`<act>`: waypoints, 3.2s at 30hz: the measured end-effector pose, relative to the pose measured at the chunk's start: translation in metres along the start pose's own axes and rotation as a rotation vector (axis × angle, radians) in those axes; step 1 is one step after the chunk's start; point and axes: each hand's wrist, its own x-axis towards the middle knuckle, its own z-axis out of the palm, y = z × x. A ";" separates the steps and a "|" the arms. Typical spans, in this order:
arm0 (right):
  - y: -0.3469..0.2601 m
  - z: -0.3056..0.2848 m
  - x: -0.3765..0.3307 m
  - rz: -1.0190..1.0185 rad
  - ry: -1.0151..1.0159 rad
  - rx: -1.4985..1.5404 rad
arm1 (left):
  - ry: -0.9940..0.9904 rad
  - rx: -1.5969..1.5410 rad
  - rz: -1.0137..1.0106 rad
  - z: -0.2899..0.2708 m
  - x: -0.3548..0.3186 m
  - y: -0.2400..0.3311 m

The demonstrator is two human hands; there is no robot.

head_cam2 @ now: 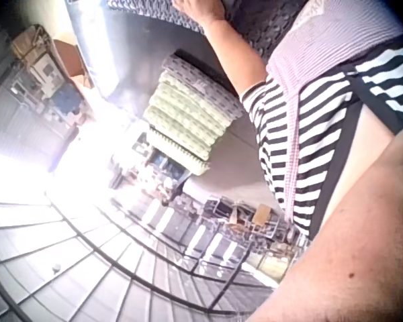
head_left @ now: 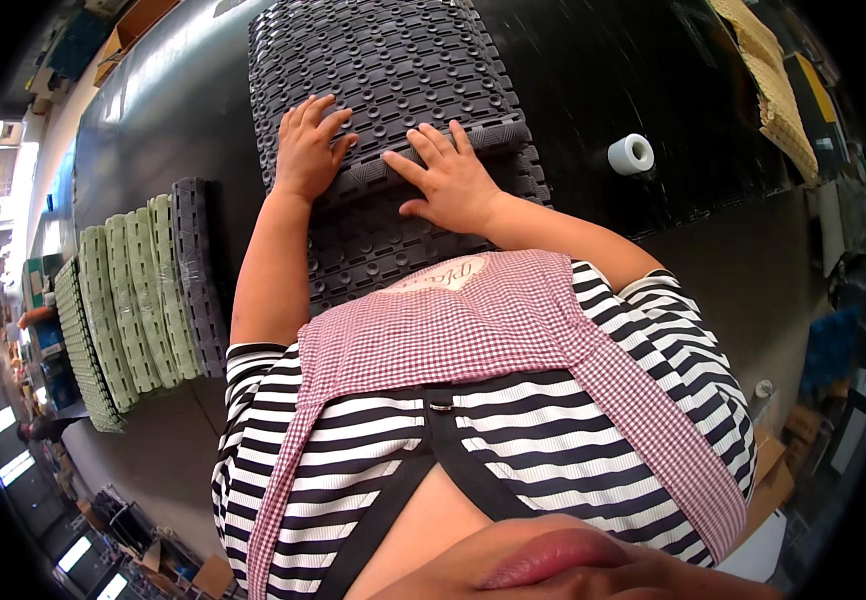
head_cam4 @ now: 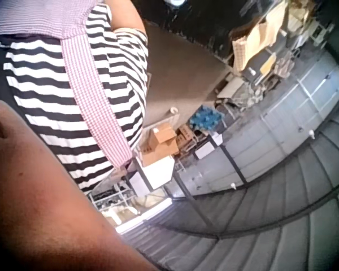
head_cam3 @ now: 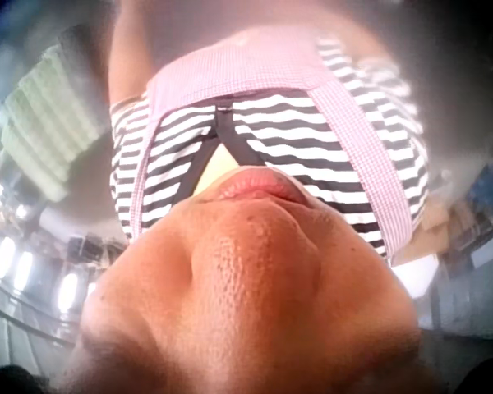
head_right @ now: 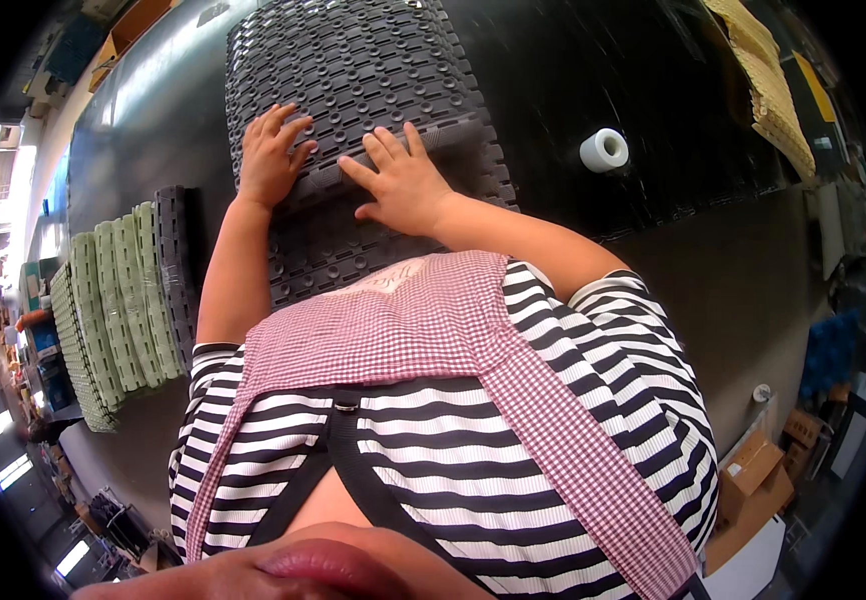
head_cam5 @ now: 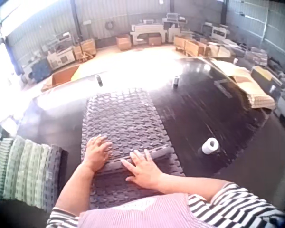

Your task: The person rolls up several rubber mats one by one and secures each with adhesive tape.

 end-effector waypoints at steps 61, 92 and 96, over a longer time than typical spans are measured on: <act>0.083 -0.016 0.120 0.044 -0.267 0.046 | -0.143 -0.014 -0.270 0.023 0.018 0.030; 0.050 -0.030 0.032 0.015 -0.370 0.361 | -0.382 -0.003 -0.319 -0.032 -0.049 0.080; 0.068 -0.026 0.051 0.194 -0.349 0.579 | -0.051 -0.066 0.048 -0.015 -0.044 0.094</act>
